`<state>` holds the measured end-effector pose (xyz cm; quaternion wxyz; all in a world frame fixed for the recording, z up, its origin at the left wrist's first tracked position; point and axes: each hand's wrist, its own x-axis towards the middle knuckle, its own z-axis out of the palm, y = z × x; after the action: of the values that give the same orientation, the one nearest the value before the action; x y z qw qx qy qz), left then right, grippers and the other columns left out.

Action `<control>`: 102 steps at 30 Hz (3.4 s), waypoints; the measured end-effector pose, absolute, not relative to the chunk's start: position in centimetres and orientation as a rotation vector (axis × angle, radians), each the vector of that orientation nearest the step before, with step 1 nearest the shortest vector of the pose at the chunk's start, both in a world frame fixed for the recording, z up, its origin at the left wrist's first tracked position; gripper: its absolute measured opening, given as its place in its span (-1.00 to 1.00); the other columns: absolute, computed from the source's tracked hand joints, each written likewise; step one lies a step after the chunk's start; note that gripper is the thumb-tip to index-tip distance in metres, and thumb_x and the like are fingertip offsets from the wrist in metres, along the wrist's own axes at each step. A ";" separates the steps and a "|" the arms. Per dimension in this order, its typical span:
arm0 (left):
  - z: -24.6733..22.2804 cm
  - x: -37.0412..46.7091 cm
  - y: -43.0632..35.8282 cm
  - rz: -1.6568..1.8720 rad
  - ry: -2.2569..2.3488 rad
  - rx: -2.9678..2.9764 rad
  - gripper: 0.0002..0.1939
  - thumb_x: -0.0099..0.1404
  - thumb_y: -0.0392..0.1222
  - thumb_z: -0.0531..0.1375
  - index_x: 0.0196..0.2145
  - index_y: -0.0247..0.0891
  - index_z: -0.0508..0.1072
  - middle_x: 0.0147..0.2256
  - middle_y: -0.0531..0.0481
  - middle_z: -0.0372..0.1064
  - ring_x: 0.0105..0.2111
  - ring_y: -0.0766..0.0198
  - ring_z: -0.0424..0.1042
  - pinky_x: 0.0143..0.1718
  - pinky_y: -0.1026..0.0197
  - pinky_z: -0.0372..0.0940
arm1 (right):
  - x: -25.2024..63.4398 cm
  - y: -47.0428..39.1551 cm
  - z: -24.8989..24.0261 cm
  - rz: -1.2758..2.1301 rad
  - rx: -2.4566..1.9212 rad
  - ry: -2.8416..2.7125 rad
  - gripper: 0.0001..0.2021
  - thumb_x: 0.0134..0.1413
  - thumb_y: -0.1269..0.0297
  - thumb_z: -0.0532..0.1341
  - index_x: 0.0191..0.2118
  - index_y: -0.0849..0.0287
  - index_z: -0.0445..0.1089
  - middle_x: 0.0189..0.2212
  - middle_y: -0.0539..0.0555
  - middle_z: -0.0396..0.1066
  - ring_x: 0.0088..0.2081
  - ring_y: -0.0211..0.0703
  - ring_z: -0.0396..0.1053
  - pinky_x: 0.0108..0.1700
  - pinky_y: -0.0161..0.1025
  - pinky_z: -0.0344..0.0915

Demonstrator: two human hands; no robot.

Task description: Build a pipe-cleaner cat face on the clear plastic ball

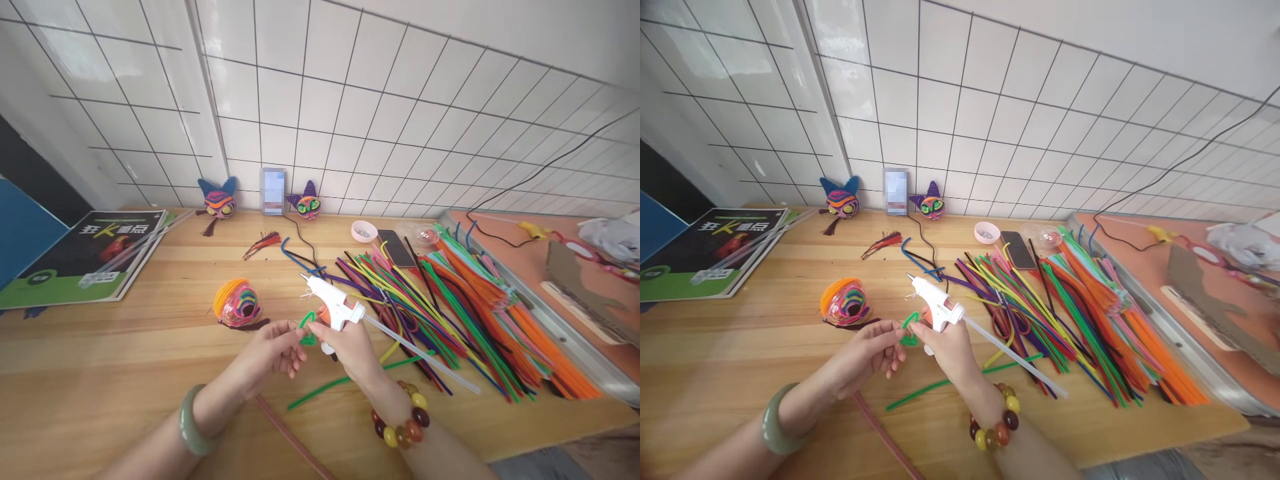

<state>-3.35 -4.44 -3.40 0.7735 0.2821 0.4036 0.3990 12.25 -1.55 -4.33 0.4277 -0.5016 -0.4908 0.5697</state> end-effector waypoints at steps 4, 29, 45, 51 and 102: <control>-3.7 -3.4 -4.3 0.891 0.889 0.584 -0.81 0.07 -0.19 0.30 -0.47 -0.35 0.38 -0.59 -0.03 0.44 -0.66 0.41 0.35 -0.63 0.39 0.26 | 12.4 -1.4 -4.4 1.393 -1.245 -1.254 -0.71 -0.11 0.21 0.30 -0.26 0.20 0.28 -0.49 -0.03 0.37 -0.54 -0.32 0.28 -0.56 -0.38 0.21; -1.7 -5.5 -3.6 1.436 0.987 0.586 -0.80 0.10 -0.17 0.27 -0.50 -0.29 0.32 -0.62 0.07 0.41 -0.64 0.41 0.31 -0.57 0.35 0.21 | 13.3 -3.4 -2.4 0.841 -0.927 -2.006 -0.94 0.13 0.32 0.11 -0.31 0.18 0.28 -0.43 0.05 0.27 -0.36 -0.18 0.29 -0.31 -0.24 0.26; -1.8 -5.2 -3.8 1.289 0.931 0.580 -0.82 0.06 -0.22 0.30 -0.41 -0.33 0.38 -0.51 -0.03 0.47 -0.55 0.35 0.39 -0.50 0.32 0.27 | 14.6 -1.0 -3.5 0.398 -1.262 -1.916 -0.88 0.12 0.25 0.12 -0.29 0.18 0.32 -0.38 0.11 0.38 -0.32 -0.09 0.36 -0.26 -0.19 0.31; -2.0 -5.0 -3.9 1.240 0.914 0.578 -0.82 0.04 -0.21 0.31 -0.41 -0.33 0.40 -0.49 -0.05 0.48 -0.53 0.32 0.41 -0.49 0.30 0.29 | 16.8 2.3 -5.6 0.214 -1.289 -2.230 -0.69 0.10 0.39 0.10 0.00 0.19 0.30 -0.17 0.21 0.40 -0.16 0.00 0.39 -0.14 -0.12 0.32; -3.0 -5.3 -3.5 1.142 0.844 0.505 -0.92 0.10 -0.29 0.26 -0.47 -0.35 0.43 -0.48 -0.08 0.49 -0.55 0.37 0.40 -0.49 0.34 0.29 | 14.8 -1.3 -2.2 1.024 -1.179 -1.712 -0.81 0.07 0.17 0.17 -0.30 0.18 0.39 -0.53 -0.01 0.38 -0.59 -0.29 0.29 -0.50 -0.32 0.30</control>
<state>-5.30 -3.48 -3.01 0.7291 0.2294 0.3833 0.5186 14.79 -1.25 -2.24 0.4005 -0.4662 -0.6770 0.4048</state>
